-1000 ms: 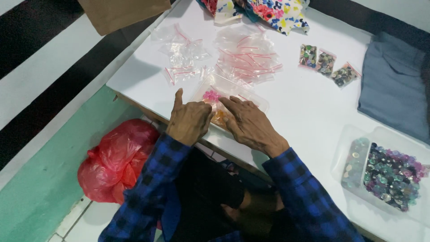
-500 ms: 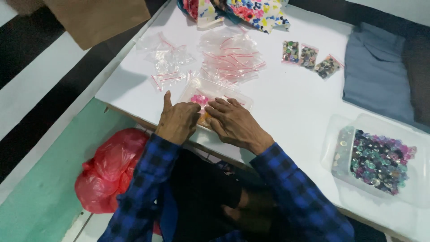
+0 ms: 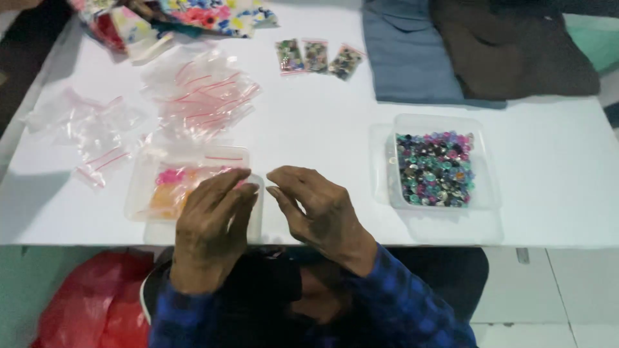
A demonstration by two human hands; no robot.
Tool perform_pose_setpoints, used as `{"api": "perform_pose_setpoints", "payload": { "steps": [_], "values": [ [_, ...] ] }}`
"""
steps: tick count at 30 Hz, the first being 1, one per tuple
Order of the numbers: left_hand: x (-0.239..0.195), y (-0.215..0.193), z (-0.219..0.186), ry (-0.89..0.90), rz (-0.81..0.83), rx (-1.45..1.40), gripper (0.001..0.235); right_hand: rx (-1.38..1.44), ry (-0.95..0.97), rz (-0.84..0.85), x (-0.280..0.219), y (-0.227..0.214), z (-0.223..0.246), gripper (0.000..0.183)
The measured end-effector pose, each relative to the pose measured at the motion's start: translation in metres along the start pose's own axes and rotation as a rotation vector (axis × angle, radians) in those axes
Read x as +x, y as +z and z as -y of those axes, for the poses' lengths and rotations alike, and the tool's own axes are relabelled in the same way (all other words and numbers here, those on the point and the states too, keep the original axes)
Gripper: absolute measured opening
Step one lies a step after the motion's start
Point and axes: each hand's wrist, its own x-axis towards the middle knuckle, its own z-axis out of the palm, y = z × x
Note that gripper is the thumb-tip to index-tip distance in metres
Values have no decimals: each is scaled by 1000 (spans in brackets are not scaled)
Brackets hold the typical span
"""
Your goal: Sorting small decorative beads and placing them into small plastic bags
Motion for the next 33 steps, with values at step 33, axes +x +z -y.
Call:
{"api": "perform_pose_setpoints", "payload": {
  "steps": [33],
  "values": [
    [97, 256, -88, 32, 638, -249, 18, -141, 823, 834, 10, -224, -172, 23]
  ]
}}
